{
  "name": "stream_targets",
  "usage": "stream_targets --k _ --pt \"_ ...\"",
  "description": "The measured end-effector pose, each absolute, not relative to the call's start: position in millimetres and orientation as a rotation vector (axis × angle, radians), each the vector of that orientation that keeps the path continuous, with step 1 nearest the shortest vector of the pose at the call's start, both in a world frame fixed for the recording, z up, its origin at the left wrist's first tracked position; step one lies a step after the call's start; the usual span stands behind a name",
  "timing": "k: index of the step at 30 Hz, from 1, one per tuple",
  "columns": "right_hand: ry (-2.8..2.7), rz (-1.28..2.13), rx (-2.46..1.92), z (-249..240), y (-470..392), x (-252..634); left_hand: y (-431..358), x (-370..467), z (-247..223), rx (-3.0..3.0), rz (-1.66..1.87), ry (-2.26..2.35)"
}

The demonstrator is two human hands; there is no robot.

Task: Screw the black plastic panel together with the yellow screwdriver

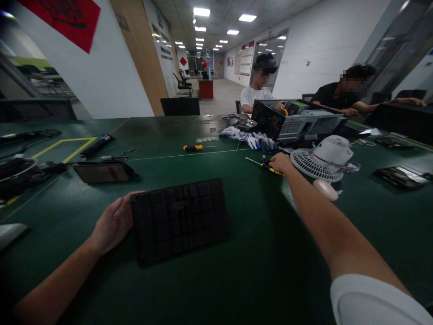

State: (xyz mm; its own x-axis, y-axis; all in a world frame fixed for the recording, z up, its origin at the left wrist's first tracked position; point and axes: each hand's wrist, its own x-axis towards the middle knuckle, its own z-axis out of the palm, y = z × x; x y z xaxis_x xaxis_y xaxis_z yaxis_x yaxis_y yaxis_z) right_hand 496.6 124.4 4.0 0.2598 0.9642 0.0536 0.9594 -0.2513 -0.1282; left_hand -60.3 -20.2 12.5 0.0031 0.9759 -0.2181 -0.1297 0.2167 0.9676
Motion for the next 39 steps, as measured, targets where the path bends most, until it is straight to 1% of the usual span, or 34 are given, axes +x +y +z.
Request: stream_targets --k 4,7,13,18,22,25,32,39 --pt "-1.963 0.266 -2.326 -3 105 445 -20 -60 8 1.021 1.104 1.185" --pt "-2.036 0.346 -2.211 -6 92 401 -20 -59 4 1.067 1.088 1.164" --pt "-1.974 0.257 -2.141 -8 66 344 -24 -56 5 1.127 1.088 1.134" --pt "-1.891 0.150 -2.105 -7 46 332 -27 -56 8 1.127 1.088 1.138" --pt "-1.928 0.172 -2.069 -8 40 328 -26 -57 7 1.137 1.085 1.124" --pt "-1.922 0.216 -2.076 -7 47 327 -25 -59 5 1.143 1.080 1.120" --pt "-1.676 0.200 -2.166 -6 74 327 -23 -62 0 1.159 1.078 1.103" --pt "-1.644 0.182 -2.080 -12 70 320 -21 -65 -4 1.131 1.092 1.102"
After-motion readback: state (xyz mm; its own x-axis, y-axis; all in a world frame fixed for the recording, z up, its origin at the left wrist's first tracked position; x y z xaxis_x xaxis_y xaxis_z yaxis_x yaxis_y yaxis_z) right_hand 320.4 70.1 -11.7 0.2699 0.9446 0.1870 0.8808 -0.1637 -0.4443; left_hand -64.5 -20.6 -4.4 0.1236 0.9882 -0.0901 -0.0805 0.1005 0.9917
